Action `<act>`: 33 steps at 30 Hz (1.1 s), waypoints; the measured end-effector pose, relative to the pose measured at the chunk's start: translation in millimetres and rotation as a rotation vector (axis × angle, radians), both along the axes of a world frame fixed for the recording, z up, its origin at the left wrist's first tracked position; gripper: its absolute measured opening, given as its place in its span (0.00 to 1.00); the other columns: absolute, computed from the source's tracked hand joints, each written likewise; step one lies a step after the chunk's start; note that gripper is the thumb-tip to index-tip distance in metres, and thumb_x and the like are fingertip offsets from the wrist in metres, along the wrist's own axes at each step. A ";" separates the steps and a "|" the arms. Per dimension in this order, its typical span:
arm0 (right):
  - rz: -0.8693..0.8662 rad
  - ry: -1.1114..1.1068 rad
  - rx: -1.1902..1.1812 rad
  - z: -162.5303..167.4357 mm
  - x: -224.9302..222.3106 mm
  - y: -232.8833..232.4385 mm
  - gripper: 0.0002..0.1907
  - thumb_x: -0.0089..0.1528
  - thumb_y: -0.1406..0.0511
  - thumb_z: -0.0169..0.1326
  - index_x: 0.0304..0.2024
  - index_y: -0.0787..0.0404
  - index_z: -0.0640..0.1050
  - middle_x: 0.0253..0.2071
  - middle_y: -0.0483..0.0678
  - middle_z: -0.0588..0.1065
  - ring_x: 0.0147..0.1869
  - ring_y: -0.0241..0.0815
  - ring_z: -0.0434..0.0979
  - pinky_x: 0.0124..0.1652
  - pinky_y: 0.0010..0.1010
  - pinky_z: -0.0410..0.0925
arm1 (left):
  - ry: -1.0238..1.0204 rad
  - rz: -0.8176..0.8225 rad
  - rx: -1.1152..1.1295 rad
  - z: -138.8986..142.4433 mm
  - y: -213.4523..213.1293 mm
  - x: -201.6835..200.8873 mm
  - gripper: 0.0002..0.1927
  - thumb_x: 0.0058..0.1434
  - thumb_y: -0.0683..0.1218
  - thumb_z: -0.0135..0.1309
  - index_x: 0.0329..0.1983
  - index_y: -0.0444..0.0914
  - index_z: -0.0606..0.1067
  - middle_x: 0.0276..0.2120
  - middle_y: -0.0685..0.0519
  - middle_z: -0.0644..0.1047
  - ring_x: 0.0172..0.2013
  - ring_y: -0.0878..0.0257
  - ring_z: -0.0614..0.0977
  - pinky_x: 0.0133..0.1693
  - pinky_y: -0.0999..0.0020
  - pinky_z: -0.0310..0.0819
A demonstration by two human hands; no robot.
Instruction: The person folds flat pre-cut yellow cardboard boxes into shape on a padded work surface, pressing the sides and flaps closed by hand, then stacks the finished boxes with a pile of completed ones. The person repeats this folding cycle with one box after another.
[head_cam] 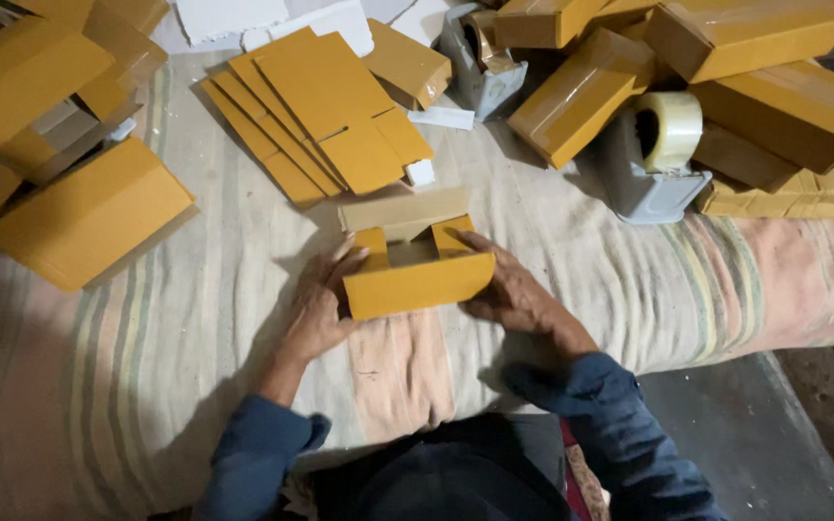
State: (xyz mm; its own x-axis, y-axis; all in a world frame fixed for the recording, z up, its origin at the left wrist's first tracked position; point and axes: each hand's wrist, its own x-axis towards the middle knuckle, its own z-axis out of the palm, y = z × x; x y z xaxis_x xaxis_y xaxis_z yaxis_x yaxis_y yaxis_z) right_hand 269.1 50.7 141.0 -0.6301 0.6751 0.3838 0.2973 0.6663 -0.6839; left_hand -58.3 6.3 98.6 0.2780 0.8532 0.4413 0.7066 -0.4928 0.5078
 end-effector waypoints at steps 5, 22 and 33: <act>-0.100 -0.014 -0.166 -3.1 2.9 -21.0 0.28 0.66 0.57 0.57 0.64 0.64 0.73 0.76 0.57 0.61 0.78 0.53 0.62 0.70 0.42 0.60 | 0.029 -0.018 -0.097 -20.2 -17.1 -1.0 0.64 0.27 0.63 0.75 0.68 0.35 0.64 0.72 0.36 0.56 0.68 0.40 0.60 0.66 0.43 0.45; -0.374 0.112 -0.075 -44.6 -25.7 7.6 0.41 0.67 0.66 0.53 0.78 0.60 0.48 0.77 0.63 0.50 0.77 0.64 0.59 0.69 0.49 0.61 | -0.258 0.251 0.121 -4.6 6.3 36.0 0.48 0.57 0.37 0.59 0.78 0.36 0.49 0.70 0.36 0.60 0.69 0.39 0.62 0.68 0.49 0.59; -0.617 -0.260 0.336 -23.1 -45.4 -16.5 0.32 0.68 0.56 0.49 0.70 0.63 0.61 0.74 0.64 0.56 0.80 0.64 0.52 0.75 0.57 0.44 | -0.191 0.179 0.103 -3.0 -9.9 25.0 0.22 0.68 0.44 0.52 0.64 0.35 0.72 0.65 0.43 0.72 0.67 0.46 0.71 0.68 0.55 0.63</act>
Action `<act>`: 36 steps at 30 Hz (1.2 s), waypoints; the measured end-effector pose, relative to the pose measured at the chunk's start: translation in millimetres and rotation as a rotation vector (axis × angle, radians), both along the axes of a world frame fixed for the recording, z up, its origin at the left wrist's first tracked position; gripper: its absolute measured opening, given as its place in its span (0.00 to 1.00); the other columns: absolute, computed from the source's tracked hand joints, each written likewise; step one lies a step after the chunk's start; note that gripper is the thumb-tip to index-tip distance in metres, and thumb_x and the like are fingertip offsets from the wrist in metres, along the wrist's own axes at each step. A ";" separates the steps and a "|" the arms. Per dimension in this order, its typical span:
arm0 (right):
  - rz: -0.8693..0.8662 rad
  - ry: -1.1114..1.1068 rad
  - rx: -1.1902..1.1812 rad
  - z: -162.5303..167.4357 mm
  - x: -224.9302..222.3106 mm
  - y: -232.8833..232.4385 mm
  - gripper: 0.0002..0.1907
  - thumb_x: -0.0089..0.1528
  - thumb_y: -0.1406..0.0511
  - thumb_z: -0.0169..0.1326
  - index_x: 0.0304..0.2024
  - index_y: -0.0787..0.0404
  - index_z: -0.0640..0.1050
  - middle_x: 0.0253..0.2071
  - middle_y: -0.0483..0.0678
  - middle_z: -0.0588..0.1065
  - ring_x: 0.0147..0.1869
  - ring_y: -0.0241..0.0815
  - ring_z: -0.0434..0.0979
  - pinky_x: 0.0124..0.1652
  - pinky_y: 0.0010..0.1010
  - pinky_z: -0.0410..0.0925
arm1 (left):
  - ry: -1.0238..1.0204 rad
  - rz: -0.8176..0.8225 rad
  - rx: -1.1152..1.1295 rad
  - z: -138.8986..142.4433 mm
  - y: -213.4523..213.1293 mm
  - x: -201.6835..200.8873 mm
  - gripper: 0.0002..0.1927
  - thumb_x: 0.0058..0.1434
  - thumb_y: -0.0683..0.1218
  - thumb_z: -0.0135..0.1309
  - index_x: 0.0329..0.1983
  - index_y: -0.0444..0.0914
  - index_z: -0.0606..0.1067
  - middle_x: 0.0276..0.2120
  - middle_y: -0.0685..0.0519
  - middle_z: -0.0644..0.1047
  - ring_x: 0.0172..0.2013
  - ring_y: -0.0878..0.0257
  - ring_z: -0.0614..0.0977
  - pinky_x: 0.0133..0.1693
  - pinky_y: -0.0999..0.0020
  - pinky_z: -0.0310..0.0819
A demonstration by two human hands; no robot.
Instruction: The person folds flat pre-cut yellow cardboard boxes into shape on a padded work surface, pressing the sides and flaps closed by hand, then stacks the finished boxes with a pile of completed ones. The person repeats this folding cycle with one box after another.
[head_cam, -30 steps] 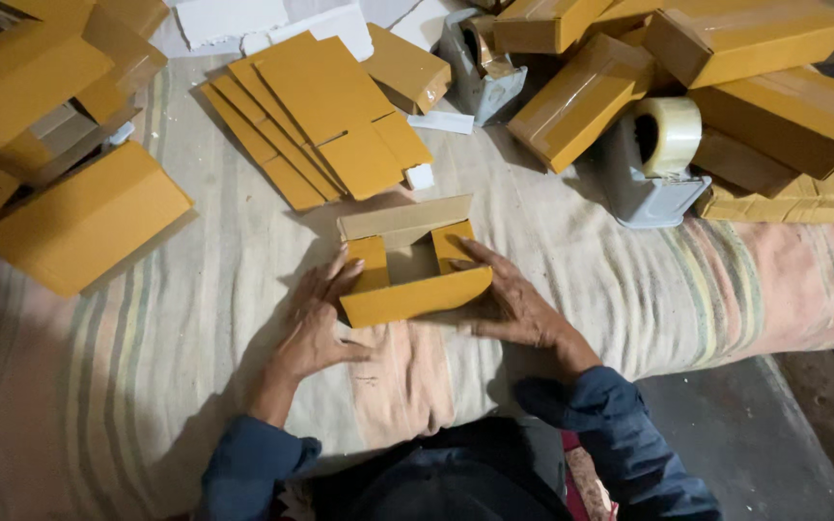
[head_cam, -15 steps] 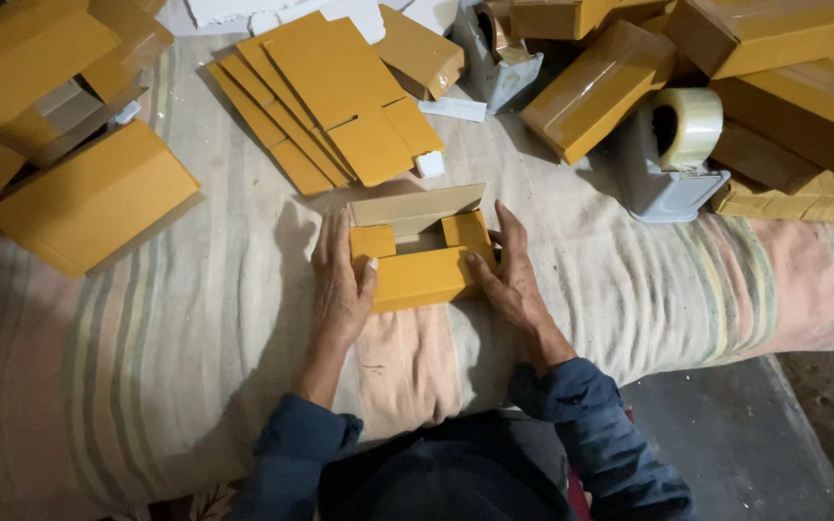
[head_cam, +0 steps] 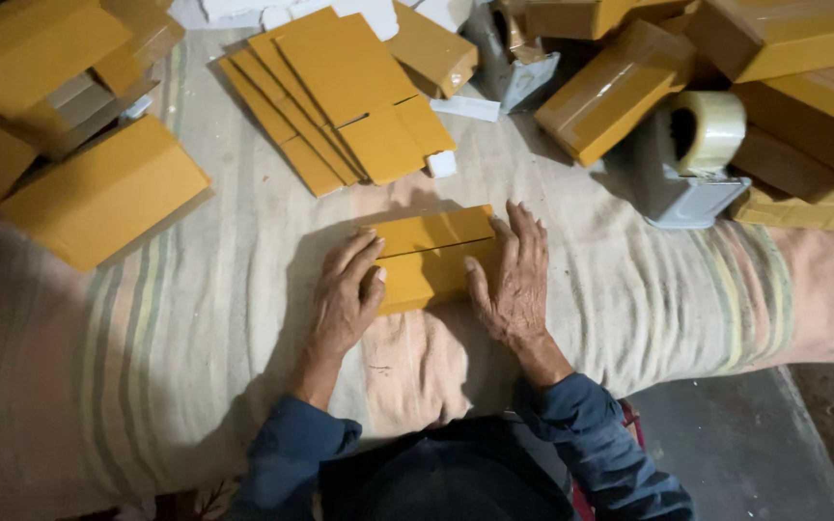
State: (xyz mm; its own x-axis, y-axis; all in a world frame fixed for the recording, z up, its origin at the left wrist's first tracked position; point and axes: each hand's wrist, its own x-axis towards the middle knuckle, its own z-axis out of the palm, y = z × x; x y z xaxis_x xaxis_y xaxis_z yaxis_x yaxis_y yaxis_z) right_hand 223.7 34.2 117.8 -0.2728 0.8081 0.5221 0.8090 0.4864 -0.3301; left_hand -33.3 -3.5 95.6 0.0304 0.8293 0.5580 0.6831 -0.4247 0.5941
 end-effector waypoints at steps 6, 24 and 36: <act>-0.013 -0.377 -0.170 -17.5 -53.3 29.7 0.35 0.69 0.48 0.38 0.71 0.61 0.61 0.74 0.62 0.55 0.79 0.64 0.48 0.72 0.56 0.39 | 0.039 -0.007 -0.112 -3.9 -5.9 7.3 0.25 0.74 0.47 0.41 0.70 0.31 0.66 0.71 0.41 0.65 0.72 0.42 0.63 0.70 0.52 0.56; -0.060 -0.271 -0.222 -7.7 -44.5 53.0 0.30 0.68 0.52 0.40 0.68 0.60 0.68 0.70 0.62 0.63 0.76 0.65 0.52 0.70 0.57 0.44 | 0.483 0.273 -0.238 24.9 60.4 74.9 0.24 0.68 0.51 0.43 0.60 0.30 0.70 0.60 0.37 0.73 0.63 0.40 0.67 0.65 0.39 0.47; -0.017 -0.242 -0.037 8.5 -45.6 47.6 0.17 0.67 0.58 0.47 0.50 0.63 0.77 0.48 0.60 0.74 0.58 0.62 0.70 0.65 0.56 0.57 | 0.314 0.385 -0.489 6.1 75.7 22.6 0.18 0.72 0.50 0.42 0.48 0.33 0.77 0.51 0.37 0.77 0.53 0.42 0.76 0.56 0.45 0.66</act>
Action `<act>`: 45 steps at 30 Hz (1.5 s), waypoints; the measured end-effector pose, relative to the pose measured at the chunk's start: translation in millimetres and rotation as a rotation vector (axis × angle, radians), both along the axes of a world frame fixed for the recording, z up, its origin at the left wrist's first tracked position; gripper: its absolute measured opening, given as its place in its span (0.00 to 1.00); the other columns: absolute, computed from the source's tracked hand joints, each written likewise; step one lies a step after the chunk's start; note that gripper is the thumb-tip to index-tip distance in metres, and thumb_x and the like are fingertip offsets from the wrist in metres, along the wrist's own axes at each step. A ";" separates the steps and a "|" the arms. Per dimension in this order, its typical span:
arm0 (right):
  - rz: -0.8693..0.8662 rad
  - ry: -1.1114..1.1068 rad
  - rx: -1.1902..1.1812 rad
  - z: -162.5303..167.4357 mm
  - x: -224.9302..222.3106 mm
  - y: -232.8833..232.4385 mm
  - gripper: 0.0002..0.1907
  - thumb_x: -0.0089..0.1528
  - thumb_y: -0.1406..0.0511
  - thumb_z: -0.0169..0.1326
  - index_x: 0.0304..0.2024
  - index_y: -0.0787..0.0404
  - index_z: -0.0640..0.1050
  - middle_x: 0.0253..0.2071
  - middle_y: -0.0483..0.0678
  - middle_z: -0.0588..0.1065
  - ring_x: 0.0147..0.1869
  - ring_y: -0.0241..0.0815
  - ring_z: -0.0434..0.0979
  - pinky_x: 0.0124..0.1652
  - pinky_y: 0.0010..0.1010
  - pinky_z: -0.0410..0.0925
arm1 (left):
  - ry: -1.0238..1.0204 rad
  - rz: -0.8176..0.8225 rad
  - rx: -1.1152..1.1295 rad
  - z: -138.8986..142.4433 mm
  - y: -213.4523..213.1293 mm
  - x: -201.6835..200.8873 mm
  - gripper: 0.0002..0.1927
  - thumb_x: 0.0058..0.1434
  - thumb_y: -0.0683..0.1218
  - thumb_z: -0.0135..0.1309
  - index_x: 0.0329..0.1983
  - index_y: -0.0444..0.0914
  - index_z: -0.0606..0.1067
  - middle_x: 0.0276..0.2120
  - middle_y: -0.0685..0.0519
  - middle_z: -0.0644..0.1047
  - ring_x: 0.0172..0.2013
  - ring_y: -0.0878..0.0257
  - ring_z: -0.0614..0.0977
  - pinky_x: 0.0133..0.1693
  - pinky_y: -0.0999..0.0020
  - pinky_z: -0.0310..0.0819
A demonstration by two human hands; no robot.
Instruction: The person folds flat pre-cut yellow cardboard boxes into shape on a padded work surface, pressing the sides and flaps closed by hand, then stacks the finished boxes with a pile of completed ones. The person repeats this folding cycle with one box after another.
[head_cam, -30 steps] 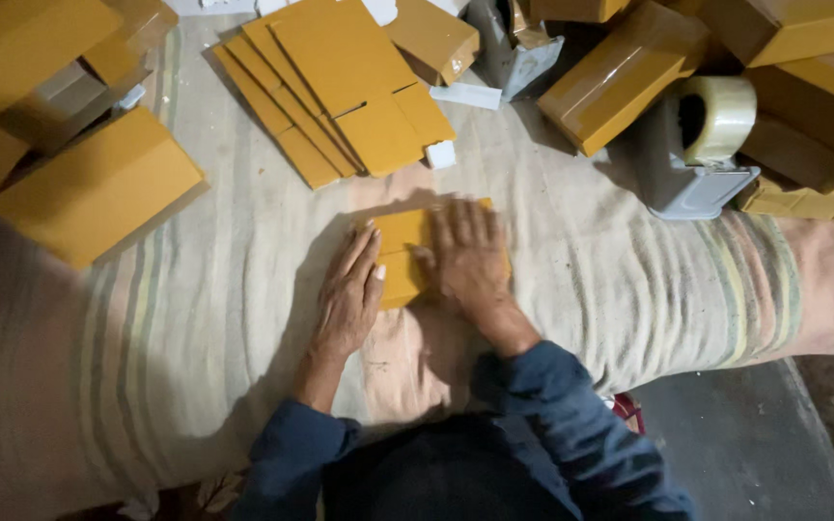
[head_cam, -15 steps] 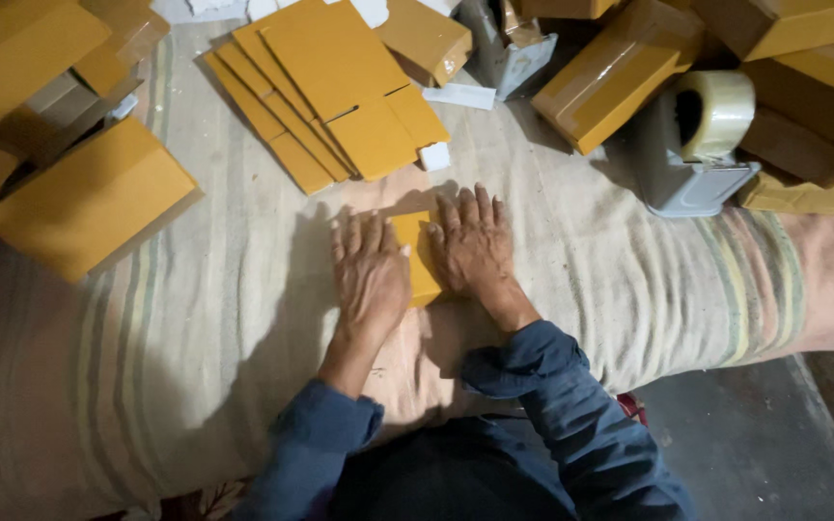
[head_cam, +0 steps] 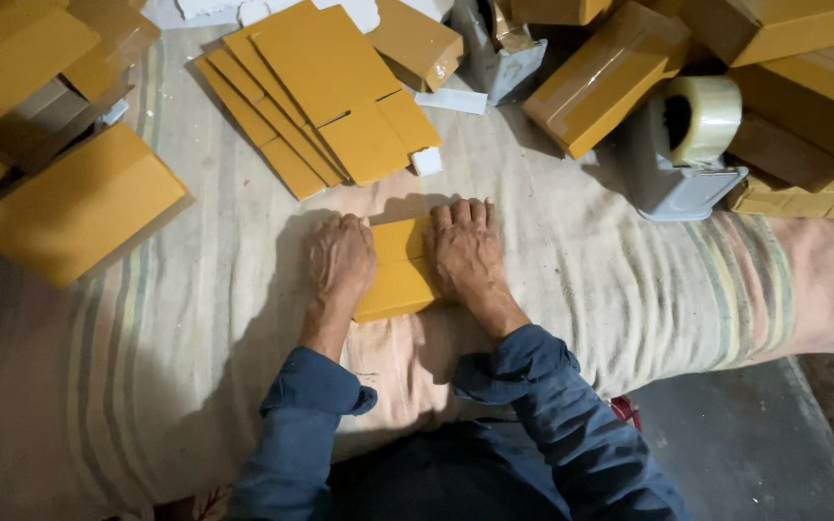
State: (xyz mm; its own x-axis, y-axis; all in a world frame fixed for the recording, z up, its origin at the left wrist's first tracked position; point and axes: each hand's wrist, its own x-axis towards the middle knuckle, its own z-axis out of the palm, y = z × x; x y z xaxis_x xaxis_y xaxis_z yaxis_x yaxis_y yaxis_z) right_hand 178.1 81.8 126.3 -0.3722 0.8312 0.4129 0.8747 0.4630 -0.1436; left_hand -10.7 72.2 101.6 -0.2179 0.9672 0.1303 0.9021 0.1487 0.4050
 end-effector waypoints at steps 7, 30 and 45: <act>-0.014 0.042 0.029 3.7 -0.7 -2.8 0.15 0.66 0.59 0.49 0.45 0.64 0.76 0.45 0.60 0.75 0.54 0.61 0.71 0.56 0.51 0.62 | 0.181 -0.187 0.028 16.5 0.1 50.1 0.18 0.72 0.50 0.41 0.48 0.34 0.76 0.49 0.40 0.78 0.53 0.44 0.77 0.57 0.43 0.64; 0.268 -0.013 -0.071 -34.6 -32.3 45.9 0.12 0.64 0.60 0.50 0.37 0.61 0.78 0.37 0.55 0.79 0.43 0.55 0.78 0.44 0.46 0.70 | -0.036 -0.014 0.183 -23.6 5.2 8.5 0.16 0.72 0.48 0.43 0.41 0.33 0.77 0.42 0.36 0.79 0.44 0.38 0.79 0.48 0.42 0.71; 0.174 -0.105 -0.098 -36.9 -59.1 41.4 0.14 0.66 0.59 0.46 0.36 0.57 0.81 0.40 0.58 0.79 0.45 0.57 0.79 0.44 0.49 0.69 | -0.083 -0.013 0.243 -36.4 13.9 2.7 0.17 0.73 0.48 0.43 0.44 0.32 0.78 0.41 0.34 0.79 0.44 0.36 0.78 0.47 0.42 0.70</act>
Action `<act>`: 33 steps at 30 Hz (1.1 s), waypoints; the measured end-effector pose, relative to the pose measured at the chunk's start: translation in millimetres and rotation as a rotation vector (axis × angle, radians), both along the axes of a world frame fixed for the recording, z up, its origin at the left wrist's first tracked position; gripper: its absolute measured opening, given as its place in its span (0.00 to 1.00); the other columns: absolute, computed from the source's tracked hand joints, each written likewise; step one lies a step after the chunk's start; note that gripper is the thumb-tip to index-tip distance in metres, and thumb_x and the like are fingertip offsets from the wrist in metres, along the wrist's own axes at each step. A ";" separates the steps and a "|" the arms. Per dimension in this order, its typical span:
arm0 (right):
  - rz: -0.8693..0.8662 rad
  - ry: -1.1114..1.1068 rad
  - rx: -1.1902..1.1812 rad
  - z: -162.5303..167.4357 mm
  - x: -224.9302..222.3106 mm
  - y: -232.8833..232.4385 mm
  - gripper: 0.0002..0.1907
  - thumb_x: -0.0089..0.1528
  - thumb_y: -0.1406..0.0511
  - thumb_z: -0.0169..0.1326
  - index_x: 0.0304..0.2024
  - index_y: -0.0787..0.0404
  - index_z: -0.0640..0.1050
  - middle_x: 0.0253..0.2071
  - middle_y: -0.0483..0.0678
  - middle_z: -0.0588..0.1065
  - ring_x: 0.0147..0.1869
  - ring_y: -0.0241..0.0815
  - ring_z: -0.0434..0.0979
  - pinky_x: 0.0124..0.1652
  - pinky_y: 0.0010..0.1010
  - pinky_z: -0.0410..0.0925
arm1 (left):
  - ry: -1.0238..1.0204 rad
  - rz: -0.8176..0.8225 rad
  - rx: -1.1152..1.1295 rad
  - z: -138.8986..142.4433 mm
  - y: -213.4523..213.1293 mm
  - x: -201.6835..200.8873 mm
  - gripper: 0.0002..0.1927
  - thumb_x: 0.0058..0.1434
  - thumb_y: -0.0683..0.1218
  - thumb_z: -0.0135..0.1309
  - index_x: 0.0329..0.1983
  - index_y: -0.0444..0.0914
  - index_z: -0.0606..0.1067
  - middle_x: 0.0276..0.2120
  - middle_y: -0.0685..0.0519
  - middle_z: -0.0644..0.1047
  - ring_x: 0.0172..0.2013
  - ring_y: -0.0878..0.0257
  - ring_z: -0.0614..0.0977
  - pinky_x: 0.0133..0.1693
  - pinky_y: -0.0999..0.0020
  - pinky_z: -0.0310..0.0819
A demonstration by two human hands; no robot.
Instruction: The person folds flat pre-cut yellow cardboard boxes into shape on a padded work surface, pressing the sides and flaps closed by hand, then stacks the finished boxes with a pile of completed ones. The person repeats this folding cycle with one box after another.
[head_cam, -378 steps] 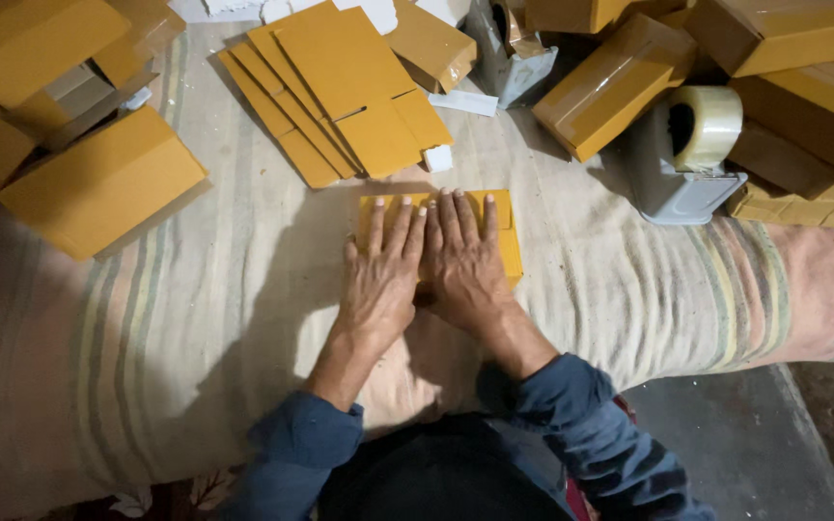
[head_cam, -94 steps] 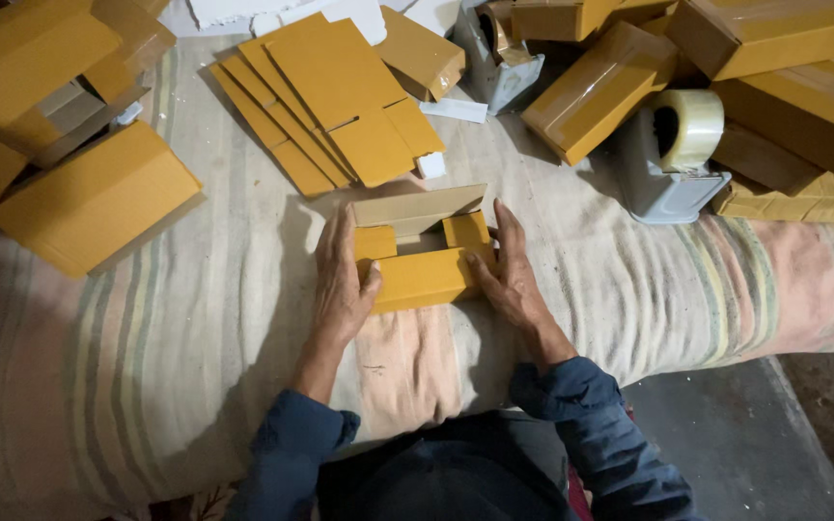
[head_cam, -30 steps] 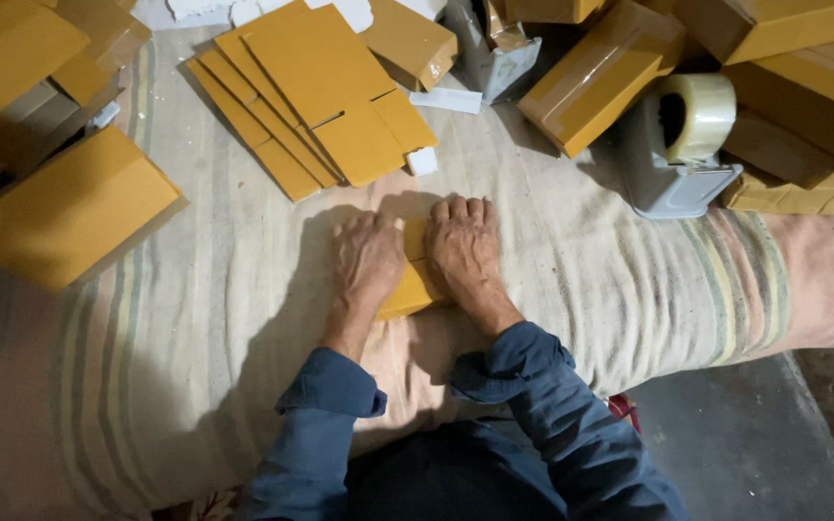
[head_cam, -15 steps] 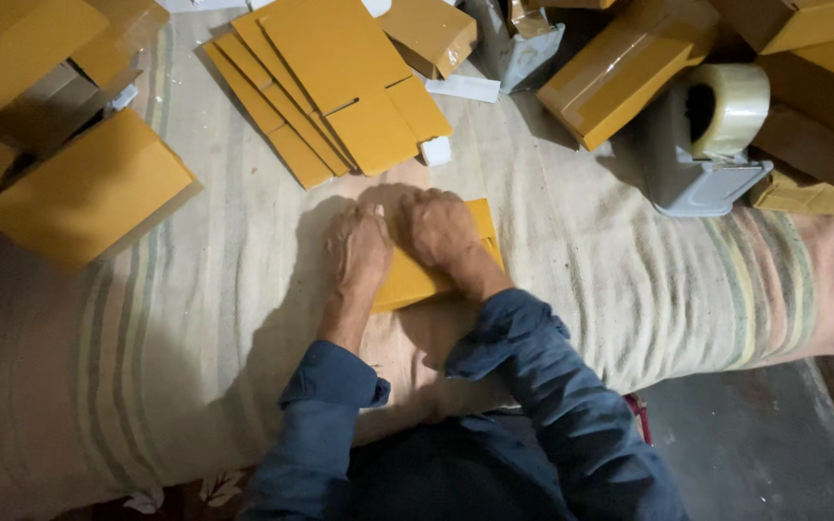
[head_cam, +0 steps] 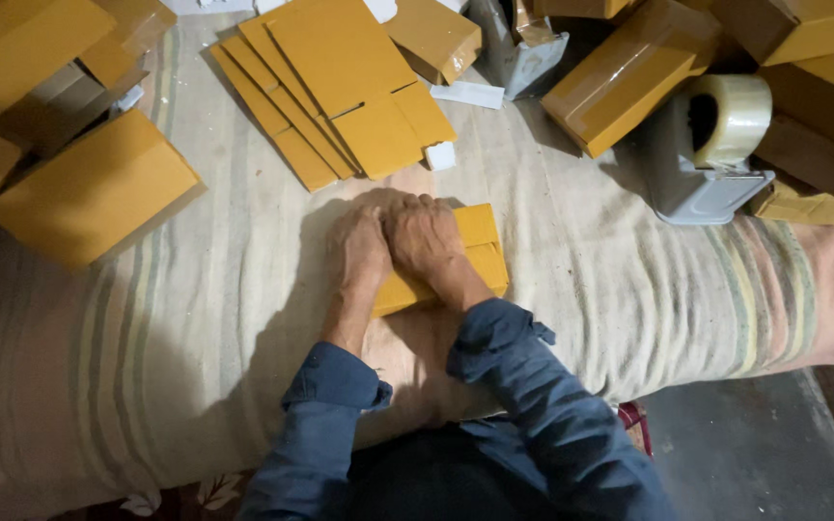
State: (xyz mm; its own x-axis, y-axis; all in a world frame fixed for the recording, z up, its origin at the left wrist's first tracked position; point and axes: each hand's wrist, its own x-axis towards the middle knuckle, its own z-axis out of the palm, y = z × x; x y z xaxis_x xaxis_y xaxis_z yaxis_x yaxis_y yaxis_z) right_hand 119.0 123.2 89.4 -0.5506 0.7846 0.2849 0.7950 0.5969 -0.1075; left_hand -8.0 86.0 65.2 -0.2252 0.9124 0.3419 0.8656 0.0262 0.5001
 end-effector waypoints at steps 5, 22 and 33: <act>0.073 0.022 -0.064 -4.2 2.1 7.1 0.16 0.66 0.58 0.46 0.37 0.59 0.81 0.41 0.56 0.80 0.46 0.57 0.79 0.46 0.47 0.70 | 0.044 0.033 0.007 -1.3 -2.1 -2.8 0.16 0.72 0.48 0.44 0.40 0.33 0.78 0.37 0.36 0.80 0.41 0.37 0.79 0.45 0.43 0.72; -0.041 0.075 0.047 0.4 28.2 4.6 0.15 0.68 0.58 0.45 0.40 0.61 0.78 0.40 0.57 0.79 0.47 0.58 0.77 0.48 0.48 0.67 | 0.150 0.016 -0.129 26.8 3.2 31.1 0.20 0.72 0.52 0.42 0.41 0.33 0.80 0.42 0.37 0.80 0.45 0.41 0.80 0.48 0.43 0.73; -0.070 0.157 0.209 -16.6 70.3 23.9 0.12 0.68 0.61 0.47 0.37 0.62 0.77 0.36 0.57 0.79 0.42 0.58 0.79 0.43 0.49 0.70 | 0.248 0.024 -0.137 21.5 0.1 17.8 0.16 0.69 0.49 0.46 0.41 0.33 0.79 0.46 0.39 0.80 0.46 0.42 0.80 0.51 0.44 0.70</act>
